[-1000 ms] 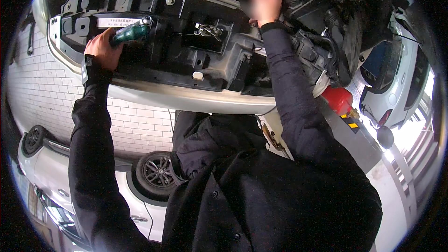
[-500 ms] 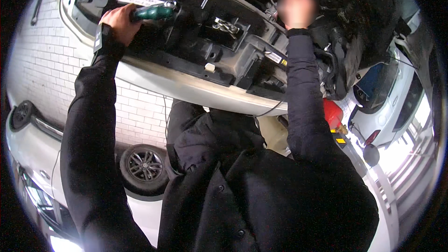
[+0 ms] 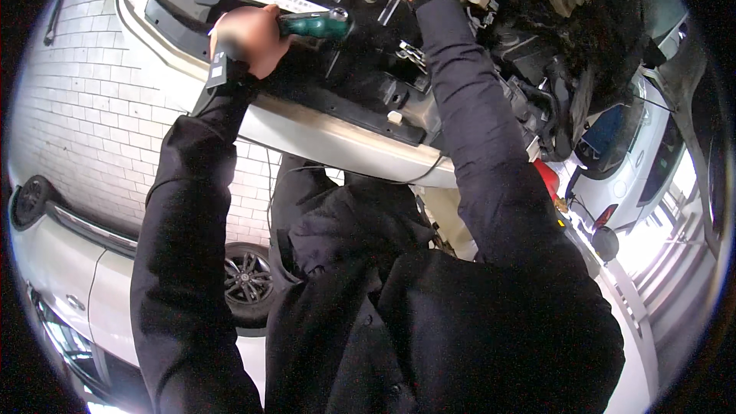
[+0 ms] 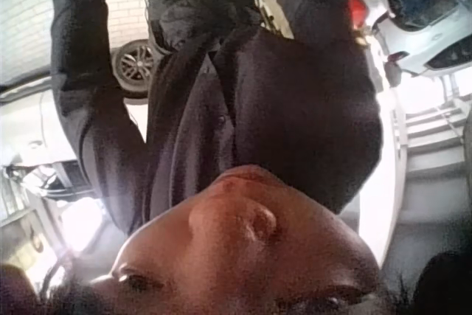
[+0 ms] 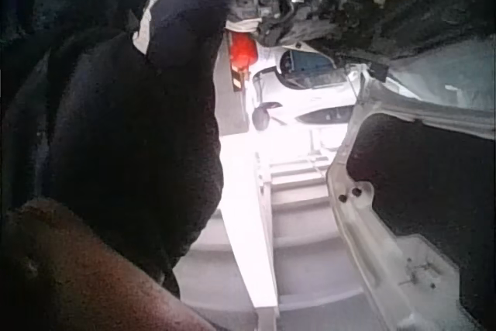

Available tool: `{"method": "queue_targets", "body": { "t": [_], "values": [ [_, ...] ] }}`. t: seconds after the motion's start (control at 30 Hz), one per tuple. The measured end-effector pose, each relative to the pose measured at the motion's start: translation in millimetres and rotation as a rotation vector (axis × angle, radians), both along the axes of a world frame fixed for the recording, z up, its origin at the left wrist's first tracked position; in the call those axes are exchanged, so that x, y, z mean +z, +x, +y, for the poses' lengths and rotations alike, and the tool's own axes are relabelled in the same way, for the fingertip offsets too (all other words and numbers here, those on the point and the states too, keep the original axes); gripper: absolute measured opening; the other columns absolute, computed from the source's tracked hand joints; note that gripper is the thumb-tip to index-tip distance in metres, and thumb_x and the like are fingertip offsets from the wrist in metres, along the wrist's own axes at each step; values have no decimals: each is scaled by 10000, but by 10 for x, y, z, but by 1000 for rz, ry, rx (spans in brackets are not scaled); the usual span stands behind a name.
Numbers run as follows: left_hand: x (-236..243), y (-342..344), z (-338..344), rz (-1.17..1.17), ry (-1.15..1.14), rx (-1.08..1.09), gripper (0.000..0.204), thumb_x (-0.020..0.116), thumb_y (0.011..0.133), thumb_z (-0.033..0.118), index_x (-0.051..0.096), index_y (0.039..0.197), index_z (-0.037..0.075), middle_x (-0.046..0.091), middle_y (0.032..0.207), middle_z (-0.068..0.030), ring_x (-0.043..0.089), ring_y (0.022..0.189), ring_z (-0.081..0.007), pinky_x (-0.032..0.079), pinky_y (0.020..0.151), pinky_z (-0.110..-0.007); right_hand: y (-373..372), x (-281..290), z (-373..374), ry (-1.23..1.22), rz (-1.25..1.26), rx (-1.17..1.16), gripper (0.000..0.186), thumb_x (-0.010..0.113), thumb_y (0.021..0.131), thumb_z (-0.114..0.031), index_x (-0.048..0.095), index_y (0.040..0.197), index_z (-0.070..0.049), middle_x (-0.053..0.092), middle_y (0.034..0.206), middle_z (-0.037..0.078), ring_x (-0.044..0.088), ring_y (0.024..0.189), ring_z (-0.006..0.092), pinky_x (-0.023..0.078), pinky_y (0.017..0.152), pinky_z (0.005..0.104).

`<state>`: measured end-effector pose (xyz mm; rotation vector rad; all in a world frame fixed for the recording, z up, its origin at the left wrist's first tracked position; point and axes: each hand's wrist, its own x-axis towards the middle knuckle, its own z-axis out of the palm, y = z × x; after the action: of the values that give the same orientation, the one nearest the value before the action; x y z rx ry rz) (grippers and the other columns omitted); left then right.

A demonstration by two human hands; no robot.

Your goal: The person works under the open hood of a white car, using a ratchet and a screwdriver to loosen and tighten bolts on engine components. They reach into the engine bay, adjust parts, and continue manipulating fasteners throughout the clip.

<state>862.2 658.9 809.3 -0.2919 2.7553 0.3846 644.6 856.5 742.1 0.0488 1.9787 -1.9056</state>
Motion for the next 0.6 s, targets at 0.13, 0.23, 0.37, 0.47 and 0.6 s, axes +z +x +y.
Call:
{"method": "queue_targets", "body": {
  "t": [0.13,0.23,0.37,0.47,0.6],
  "values": [
    [-34,58,-6,90,22,10,279,763,825,356,709,1006,151,761,907,-62,741,922,-241,515,899,-414,-18,-149,-137,137,-65,-28,92,544,1036,-82,538,951,-47,536,692,63,477,445,167,399,383,315],
    [-81,80,-40,167,62,18,261,787,795,339,716,937,132,757,880,-65,738,900,-247,515,884,-407,-70,-227,-160,212,-82,-5,82,541,1034,-82,548,954,-61,531,681,52,466,433,167,393,380,313],
    [-114,91,-48,186,87,23,270,793,774,327,711,921,116,753,875,-88,735,895,-264,516,882,-407,42,-228,-235,302,55,60,91,594,1004,-129,567,940,-71,539,659,43,468,415,160,364,367,323],
    [-82,73,-43,173,94,27,261,793,746,298,709,895,102,751,867,-95,732,907,-265,513,885,-407,19,-374,-291,513,281,142,132,648,971,-143,620,985,-15,667,748,100,623,589,210,497,561,372],
    [-103,93,-59,210,104,32,240,786,712,271,706,854,94,741,825,-98,726,900,-271,507,871,-400,87,-351,-434,563,401,243,207,675,956,-170,657,1065,6,733,840,140,700,750,239,533,707,375]
  ]
}}
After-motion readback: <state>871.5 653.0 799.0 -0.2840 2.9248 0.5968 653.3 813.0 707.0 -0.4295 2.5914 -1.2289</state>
